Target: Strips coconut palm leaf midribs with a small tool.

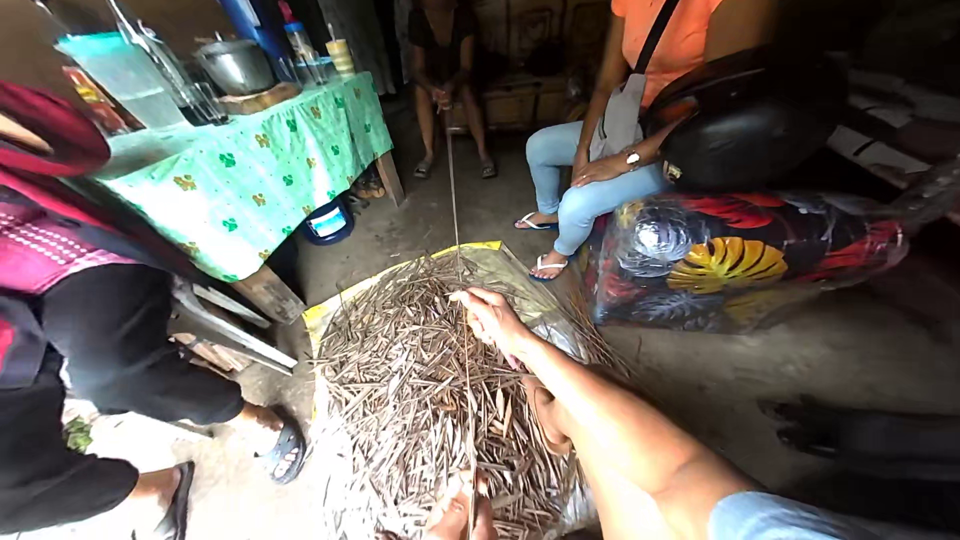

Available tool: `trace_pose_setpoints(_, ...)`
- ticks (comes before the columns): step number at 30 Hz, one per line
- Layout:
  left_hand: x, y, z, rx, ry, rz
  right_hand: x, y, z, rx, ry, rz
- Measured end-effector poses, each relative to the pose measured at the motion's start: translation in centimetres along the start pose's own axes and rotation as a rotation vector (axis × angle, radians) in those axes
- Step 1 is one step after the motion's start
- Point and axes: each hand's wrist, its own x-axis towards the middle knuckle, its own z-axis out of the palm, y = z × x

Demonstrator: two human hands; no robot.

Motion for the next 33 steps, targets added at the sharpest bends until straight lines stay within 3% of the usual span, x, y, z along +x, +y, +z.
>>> trace_pose_setpoints(4,0.2,0.2,0.6,0.174,0.185,-0.013,-0.7,-0.1,0.2,0.088,-0.08,0.028)
trace_pose_setpoints(16,4.4,3.2,1.7,0.462,0.336,0.219,-3.6,0.7,2.3,-0.101,-0.268,-0.229)
trace_pose_setpoints(22,7.3,1.9,-0.3,1.099,0.356,0.457,-5.9,0.4,2.6,-0.365,-0.49,-0.388)
trace_pose_setpoints(25,7.6,1.9,0.1,1.061,0.35,0.47,-7.3,-0.1,3.2,-0.514,-0.632,-0.483)
trace_pose_setpoints(29,7.2,1.6,0.9,0.995,0.359,0.468,-7.6,0.1,3.6,-0.478,-0.7,-0.578)
trace_pose_setpoints(31,7.0,1.5,0.9,0.992,0.383,0.52,-7.4,-0.4,3.4,-0.393,-0.679,-0.56)
trace_pose_setpoints(33,6.4,2.2,0.7,0.982,0.474,0.552,-7.2,-1.0,3.1,-0.338,-0.544,-0.503)
